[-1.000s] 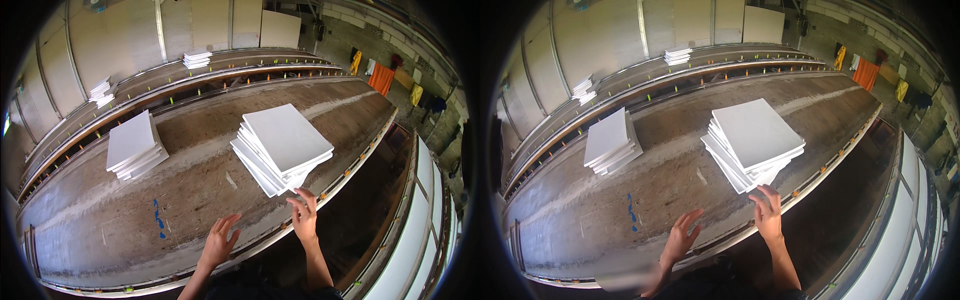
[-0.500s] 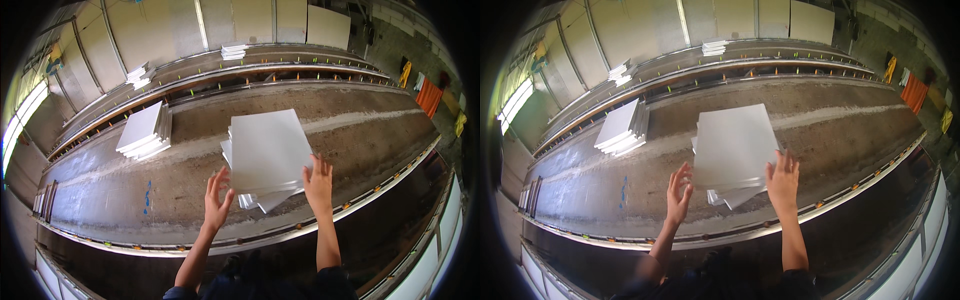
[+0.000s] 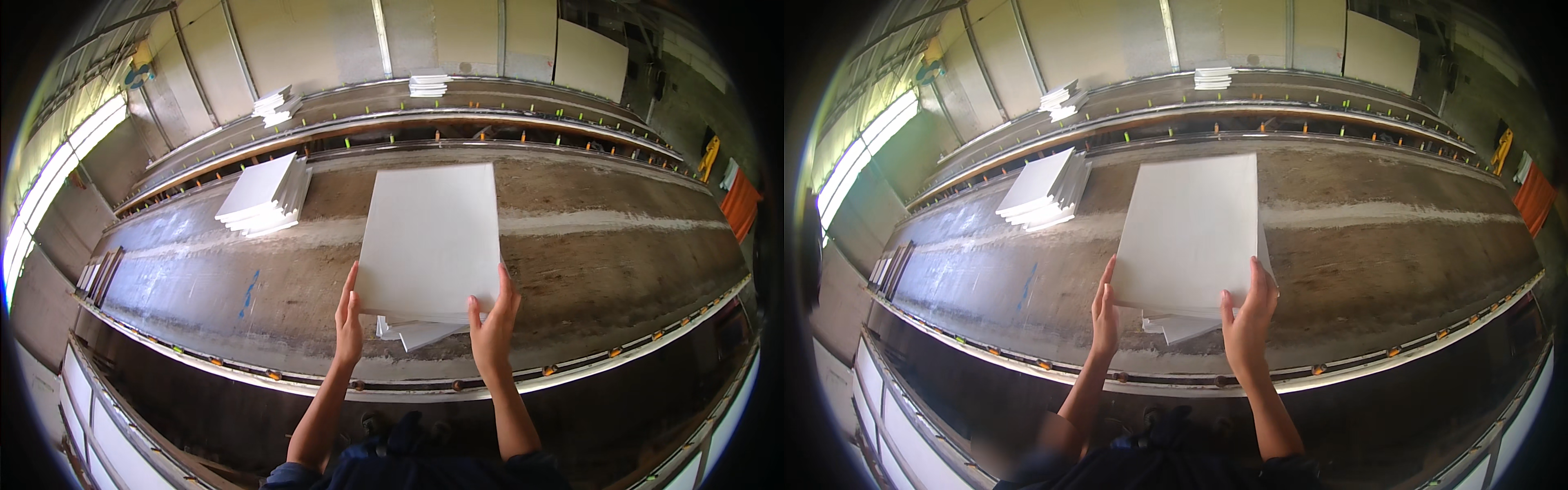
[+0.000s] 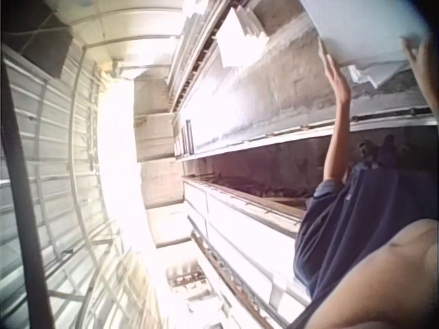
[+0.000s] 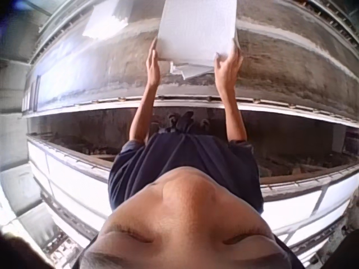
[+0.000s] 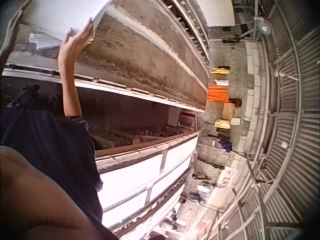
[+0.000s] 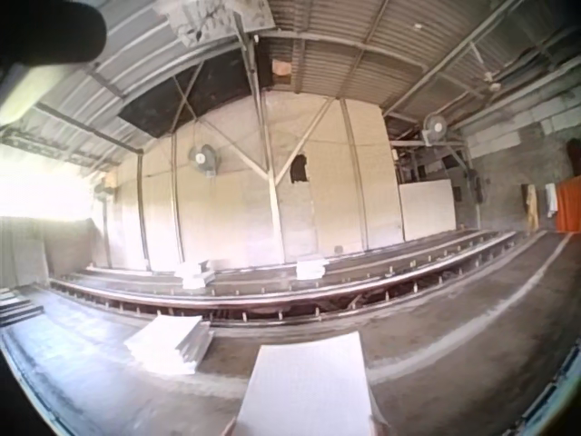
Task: The person places a wooden frame on a long conveyor belt and then repeatedly picks up white square tiles from a stack. They place each tile individually into the wooden frame, pressing it down with both hands, and then move the frame along the belt to repeat the process.
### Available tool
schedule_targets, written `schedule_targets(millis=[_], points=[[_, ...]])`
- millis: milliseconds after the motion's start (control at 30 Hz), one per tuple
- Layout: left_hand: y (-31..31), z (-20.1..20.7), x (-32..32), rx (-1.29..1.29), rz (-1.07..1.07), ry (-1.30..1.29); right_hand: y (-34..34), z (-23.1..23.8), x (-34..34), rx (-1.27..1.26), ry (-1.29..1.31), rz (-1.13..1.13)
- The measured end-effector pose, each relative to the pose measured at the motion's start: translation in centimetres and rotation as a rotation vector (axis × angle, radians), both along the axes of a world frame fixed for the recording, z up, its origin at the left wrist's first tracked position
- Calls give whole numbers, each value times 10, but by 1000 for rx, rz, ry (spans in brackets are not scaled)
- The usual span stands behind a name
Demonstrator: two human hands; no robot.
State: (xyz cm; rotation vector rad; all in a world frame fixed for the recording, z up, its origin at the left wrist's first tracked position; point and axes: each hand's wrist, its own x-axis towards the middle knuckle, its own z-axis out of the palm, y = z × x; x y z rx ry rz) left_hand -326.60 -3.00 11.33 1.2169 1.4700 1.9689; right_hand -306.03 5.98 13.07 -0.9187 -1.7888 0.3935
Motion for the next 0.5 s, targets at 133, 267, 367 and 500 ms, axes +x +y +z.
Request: schedule_targets(millis=[133, 267, 367, 500], points=[[0, 10, -3, 149, -72, -172, 0, -6, -9, 36, 138, 9], [-17, 31, -17, 242, -77, -278, -15, 6, -29, -30, 275, 86], [-42, 45, -44, 289, -137, -466, -34, 27, -54, -8, 270, 120], [-86, 39, -110, 173, -125, -435, -73, 48, -117, -98, 310, 243]])
